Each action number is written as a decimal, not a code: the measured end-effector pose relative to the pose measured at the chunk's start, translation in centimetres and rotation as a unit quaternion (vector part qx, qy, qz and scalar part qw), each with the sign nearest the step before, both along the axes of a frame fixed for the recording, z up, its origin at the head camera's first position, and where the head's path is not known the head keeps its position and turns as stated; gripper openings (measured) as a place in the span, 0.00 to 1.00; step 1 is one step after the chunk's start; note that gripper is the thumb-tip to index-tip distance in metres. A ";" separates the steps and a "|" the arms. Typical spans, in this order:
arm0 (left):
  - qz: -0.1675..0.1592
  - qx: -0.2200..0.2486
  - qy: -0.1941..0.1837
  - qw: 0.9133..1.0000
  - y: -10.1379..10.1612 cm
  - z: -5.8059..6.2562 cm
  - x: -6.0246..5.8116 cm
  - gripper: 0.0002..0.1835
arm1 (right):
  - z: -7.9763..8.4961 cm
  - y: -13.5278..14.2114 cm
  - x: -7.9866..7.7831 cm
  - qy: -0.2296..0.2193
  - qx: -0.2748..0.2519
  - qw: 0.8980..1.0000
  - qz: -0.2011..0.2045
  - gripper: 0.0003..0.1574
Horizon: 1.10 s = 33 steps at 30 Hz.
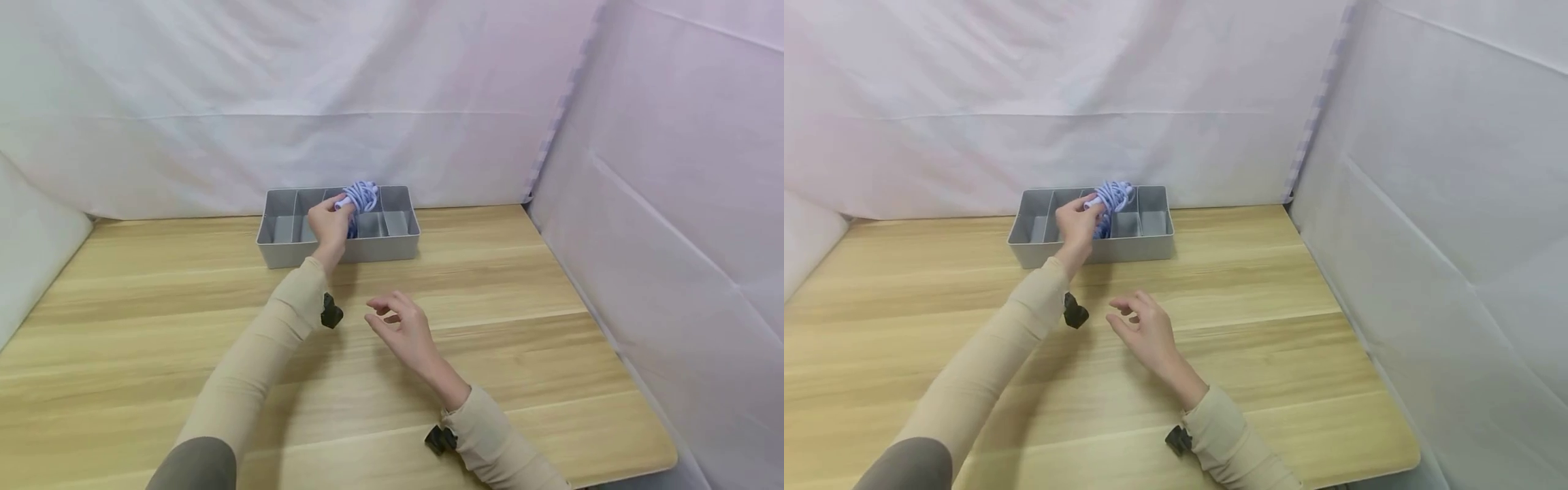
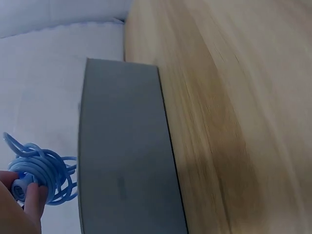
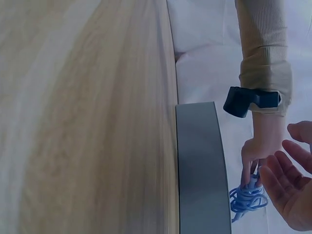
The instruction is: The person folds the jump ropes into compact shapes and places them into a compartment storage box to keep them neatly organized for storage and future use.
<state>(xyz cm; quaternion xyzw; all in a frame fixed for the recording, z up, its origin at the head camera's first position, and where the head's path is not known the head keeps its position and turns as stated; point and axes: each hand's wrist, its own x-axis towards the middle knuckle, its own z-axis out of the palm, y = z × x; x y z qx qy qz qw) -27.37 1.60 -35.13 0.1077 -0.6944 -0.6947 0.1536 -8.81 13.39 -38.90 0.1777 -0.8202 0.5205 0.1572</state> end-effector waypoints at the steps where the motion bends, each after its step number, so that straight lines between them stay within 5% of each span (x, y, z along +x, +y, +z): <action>1: 0.008 -0.037 0.011 0.999 0.0 -0.1 -0.1 0.16 | -0.5 0.1 -0.1 0.000 0.001 1.000 0.002 0.09; 6: 0.028 -0.202 0.076 0.976 -0.4 -0.2 -0.4 0.13 | -0.9 0.1 0.0 -0.004 0.004 1.000 0.014 0.10; 11: -0.006 -0.338 0.125 0.933 -0.7 -0.2 -0.5 0.12 | -0.9 0.0 0.3 -0.010 0.007 1.000 0.022 0.10; 14: -0.045 -0.431 0.152 0.888 -0.6 -0.6 -0.4 0.12 | -0.8 -0.1 0.5 -0.008 0.010 1.000 0.025 0.10; 18: -0.072 -0.563 0.205 0.797 -0.3 -1.4 -0.2 0.07 | -0.8 -0.2 0.6 -0.005 0.010 1.000 0.029 0.10; 20: -0.077 -0.607 0.226 0.758 -0.1 -1.7 -0.1 0.06 | -0.9 -0.3 0.7 -0.004 0.013 0.999 0.033 0.10; 22: -0.077 -0.633 0.236 0.734 0.1 -1.9 -0.1 0.06 | -0.9 -0.3 0.8 -0.006 0.016 0.999 0.037 0.10; 25: -0.084 -0.653 0.226 0.718 0.3 -2.0 0.0 0.06 | -0.9 -0.5 0.9 -0.009 0.023 0.999 0.041 0.10; 33: -0.142 -0.674 0.188 0.700 0.5 -2.2 0.2 0.07 | -0.9 -0.6 1.0 -0.020 0.031 0.998 0.058 0.11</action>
